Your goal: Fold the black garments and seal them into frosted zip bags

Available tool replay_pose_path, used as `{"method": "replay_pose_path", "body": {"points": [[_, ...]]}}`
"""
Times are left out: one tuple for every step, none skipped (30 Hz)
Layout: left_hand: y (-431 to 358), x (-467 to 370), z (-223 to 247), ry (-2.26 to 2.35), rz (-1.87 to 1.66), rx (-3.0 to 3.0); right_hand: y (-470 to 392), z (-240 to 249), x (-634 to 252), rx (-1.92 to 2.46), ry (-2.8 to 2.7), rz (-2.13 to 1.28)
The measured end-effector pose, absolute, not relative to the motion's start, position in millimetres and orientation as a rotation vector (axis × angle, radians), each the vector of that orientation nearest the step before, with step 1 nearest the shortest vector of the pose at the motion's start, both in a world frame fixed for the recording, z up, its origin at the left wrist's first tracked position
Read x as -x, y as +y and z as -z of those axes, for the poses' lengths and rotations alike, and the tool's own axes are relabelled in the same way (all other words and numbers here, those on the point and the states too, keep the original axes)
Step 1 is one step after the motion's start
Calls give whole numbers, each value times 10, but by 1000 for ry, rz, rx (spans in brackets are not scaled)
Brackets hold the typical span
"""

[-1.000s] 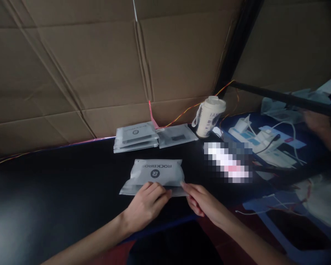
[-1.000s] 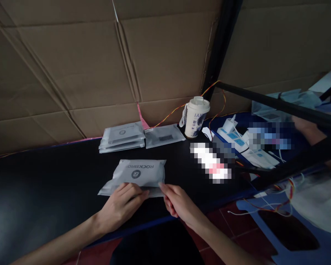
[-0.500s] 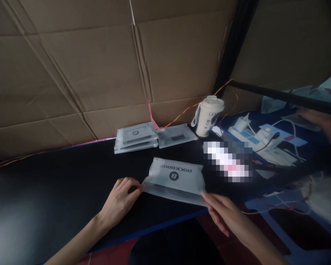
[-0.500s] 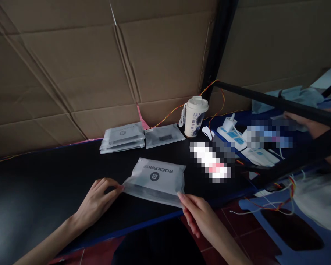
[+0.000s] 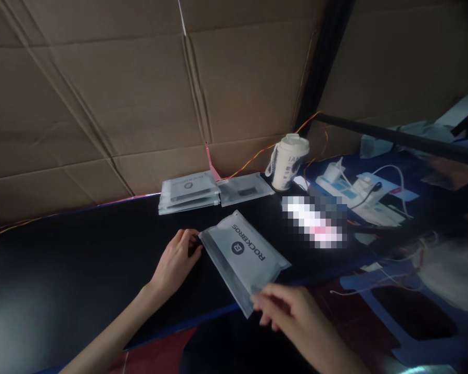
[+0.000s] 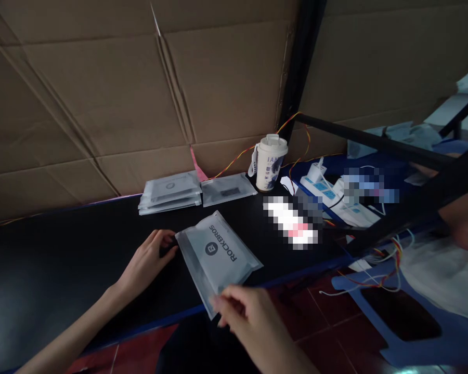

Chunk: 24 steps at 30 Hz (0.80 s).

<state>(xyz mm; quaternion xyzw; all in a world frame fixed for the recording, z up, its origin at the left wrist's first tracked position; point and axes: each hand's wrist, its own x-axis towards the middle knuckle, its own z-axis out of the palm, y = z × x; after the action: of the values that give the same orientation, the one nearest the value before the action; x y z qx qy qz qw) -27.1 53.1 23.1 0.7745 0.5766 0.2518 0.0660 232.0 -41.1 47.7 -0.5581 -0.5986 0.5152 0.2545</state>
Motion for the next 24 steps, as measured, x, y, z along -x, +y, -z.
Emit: {"method": "replay_pose_path", "body": {"points": [[479,267,-230,1726,-767,-2275,-320,-489,-2368,1525,-1658,-1231],[430,257,-230,1702,-746,-2224,-218,-487,-2417,1527,-1700,-1066],[385,240,-230,1670,-706,-2184,-106,-473,-2460,1530,-1743,-907],[347,215,-231,1629,-660,-2156,9,-449,-2494,1529,-1785,-759],[317,183,-233,1587,-616,-2136,125,-418,-2517,1535,-1822,-638],[293,147,-236,1553,-587,-2124,235,-386,-2529,1566,-1836,-540],[276,108,-239,1533,-576,-2119,335,-355,-2530,1614,-1843,-481],[265,71,-242,1524,-577,-2117,421,-330,-2521,1668,-1851,-461],[258,38,-245,1526,-582,-2114,491,-310,-2507,1725,-1860,-462],[254,12,-248,1532,-589,-2111,543,-297,-2489,1777,-1873,-472],[256,-4,-251,1535,-596,-2109,578,-289,-2471,1822,-1889,-481],[262,-10,-256,1532,-600,-2112,598,-284,-2458,1861,-1906,-482],[277,-3,-264,1522,-598,-2118,605,-279,-2450,1894,-1919,-474],[303,18,-275,1513,-594,-2131,605,-272,-2450,1915,-1930,-464],[342,52,-291,1504,-590,-2153,603,-263,-2457,1923,-1943,-459],[397,99,-311,1504,-594,-2193,605,-252,-2469,1921,-1957,-453],[469,156,-334,1531,-612,-2268,617,-243,-2485,1910,-1971,-435],[556,221,-360,1591,-647,-2363,644,-239,-2497,1894,-1982,-400],[656,291,-386,1674,-699,-2467,691,-242,-2503,1876,-1990,-345],[765,360,-409,1788,-759,-2579,761,-254,-2496,1849,-1996,-271],[878,426,-428,1890,-818,-2630,853,-275,-2473,1801,-2005,-181],[988,484,-442,1961,-858,-2666,966,-305,-2431,1727,-2025,-85],[1091,532,-449,2002,-871,-2700,1096,-339,-2370,1617,-2056,7],[1183,569,-449,2012,-867,-2729,1237,-374,-2292,1479,-2106,92]]}}
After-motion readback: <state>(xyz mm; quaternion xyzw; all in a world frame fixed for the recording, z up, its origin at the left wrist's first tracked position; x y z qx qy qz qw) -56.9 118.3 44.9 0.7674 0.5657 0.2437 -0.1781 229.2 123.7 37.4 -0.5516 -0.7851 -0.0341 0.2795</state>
